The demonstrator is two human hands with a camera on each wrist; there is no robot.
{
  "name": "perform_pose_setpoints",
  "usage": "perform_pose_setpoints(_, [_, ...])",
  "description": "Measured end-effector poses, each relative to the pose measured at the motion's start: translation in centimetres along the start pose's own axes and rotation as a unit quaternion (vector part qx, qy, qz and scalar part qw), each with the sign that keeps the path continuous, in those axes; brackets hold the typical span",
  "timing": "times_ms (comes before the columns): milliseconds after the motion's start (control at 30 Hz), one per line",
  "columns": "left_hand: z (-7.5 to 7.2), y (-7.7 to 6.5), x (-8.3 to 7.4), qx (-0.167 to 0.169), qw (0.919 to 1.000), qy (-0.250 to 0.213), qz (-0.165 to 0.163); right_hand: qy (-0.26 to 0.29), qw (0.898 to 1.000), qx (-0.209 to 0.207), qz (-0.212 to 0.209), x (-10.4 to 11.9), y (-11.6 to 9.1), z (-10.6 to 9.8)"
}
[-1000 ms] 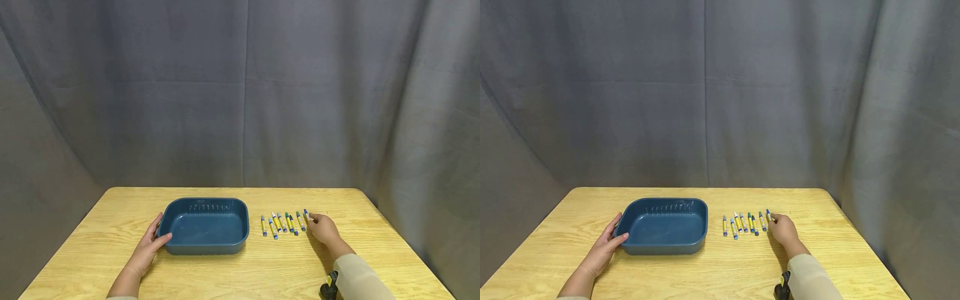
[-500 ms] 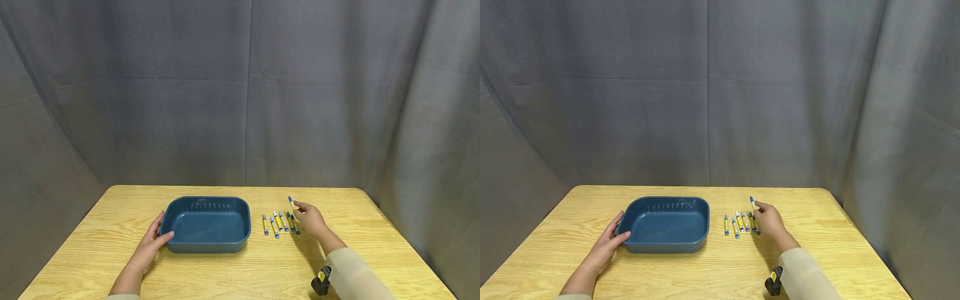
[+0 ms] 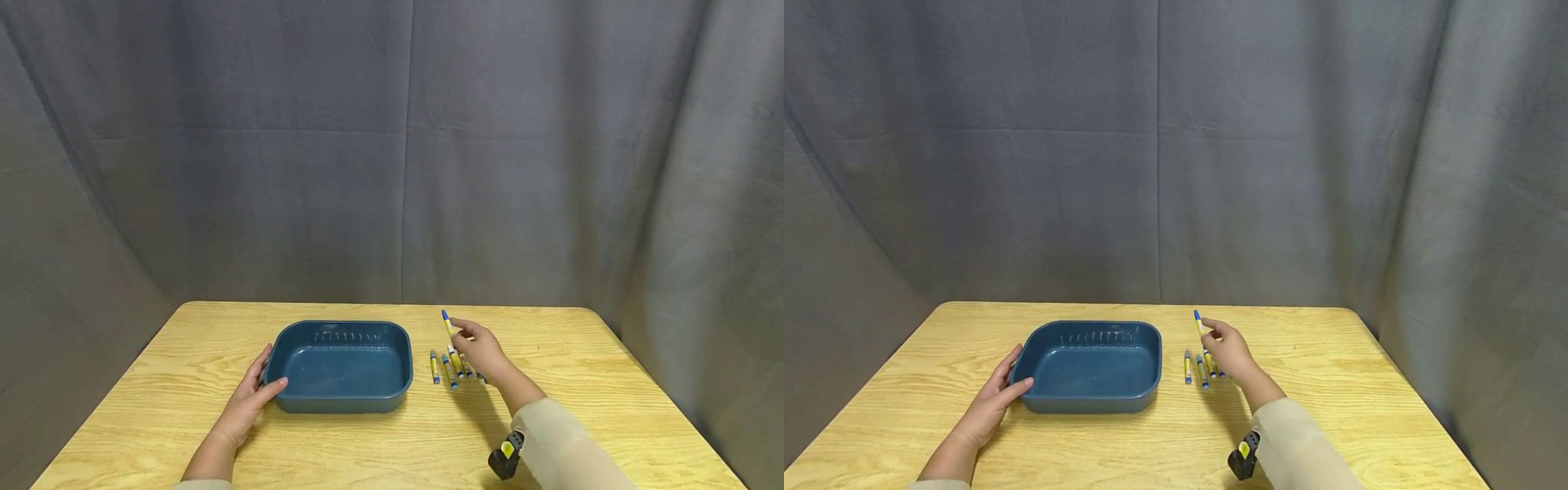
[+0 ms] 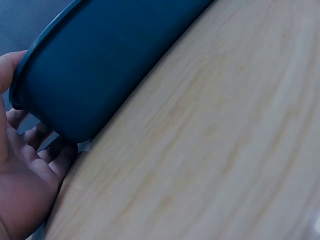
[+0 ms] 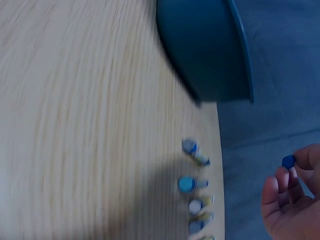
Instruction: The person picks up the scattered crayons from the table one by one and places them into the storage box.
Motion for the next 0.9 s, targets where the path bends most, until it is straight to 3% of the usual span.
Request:
perform_pose_setpoints(633, [0.3,-0.3,-0.3,-0.006,0.9999,0.014,-0.003,0.059,0.995,0.049,-0.058,6.3,1.0,6.1])
perform_pose_setpoints(900, [0.6,-0.3,-0.2,-0.010,0.9999,0.005,0.003,0.062,0.990,0.101,-0.075,7.5,1.2,9.7])
Point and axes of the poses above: each hand's wrist, its own y-axis towards the middle knuckle, its own z-axis out of the palm, x = y × z, the point moved 1 cm from there along y, towards the middle knuckle, and after that the axes turned 5 degrees about -y, right-handed, at the moved point
